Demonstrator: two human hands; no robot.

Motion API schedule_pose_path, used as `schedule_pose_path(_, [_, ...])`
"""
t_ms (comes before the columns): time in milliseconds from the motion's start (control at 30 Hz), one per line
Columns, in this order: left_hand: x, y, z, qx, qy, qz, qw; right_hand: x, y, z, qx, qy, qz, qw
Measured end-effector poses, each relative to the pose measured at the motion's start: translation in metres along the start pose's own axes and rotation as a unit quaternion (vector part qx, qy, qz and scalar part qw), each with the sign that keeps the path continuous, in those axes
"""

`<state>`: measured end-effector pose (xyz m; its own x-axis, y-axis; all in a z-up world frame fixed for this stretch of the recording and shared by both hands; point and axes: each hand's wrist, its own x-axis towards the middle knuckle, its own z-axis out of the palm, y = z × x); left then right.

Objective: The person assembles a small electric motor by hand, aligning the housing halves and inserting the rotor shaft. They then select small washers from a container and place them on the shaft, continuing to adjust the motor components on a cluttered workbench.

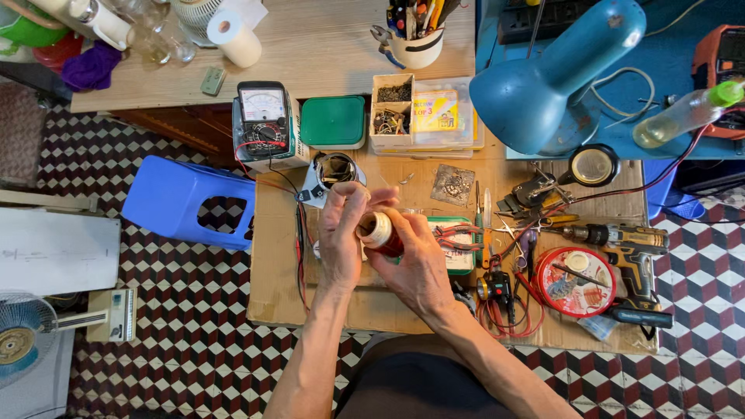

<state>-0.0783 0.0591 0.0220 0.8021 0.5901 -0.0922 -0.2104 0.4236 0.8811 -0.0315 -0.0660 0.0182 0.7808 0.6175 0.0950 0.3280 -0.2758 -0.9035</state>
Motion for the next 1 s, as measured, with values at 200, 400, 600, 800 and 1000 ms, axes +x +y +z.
schedule_pose_path(200, [0.01, 0.016, -0.009, -0.075, -0.012, -0.049, 0.996, 0.01, -0.003, -0.001, -0.028, -0.013, -0.017, 0.999])
schedule_pose_path(400, [0.012, 0.024, -0.018, -0.086, -0.01, -0.063, 0.994, 0.02, -0.002, 0.002, -0.026, -0.017, -0.014, 0.999])
schedule_pose_path(600, [0.019, 0.02, -0.025, -0.152, -0.037, -0.045, 0.987, 0.03, 0.001, 0.007, -0.044, -0.01, -0.048, 0.998])
schedule_pose_path(800, [0.024, 0.002, -0.033, -0.018, 0.001, -0.018, 1.0, 0.044, 0.009, 0.023, -0.093, -0.032, -0.076, 0.992])
schedule_pose_path(1000, [0.021, -0.002, -0.026, 0.315, -0.043, 0.117, 0.941, 0.051, 0.011, 0.032, -0.071, -0.036, -0.054, 0.995])
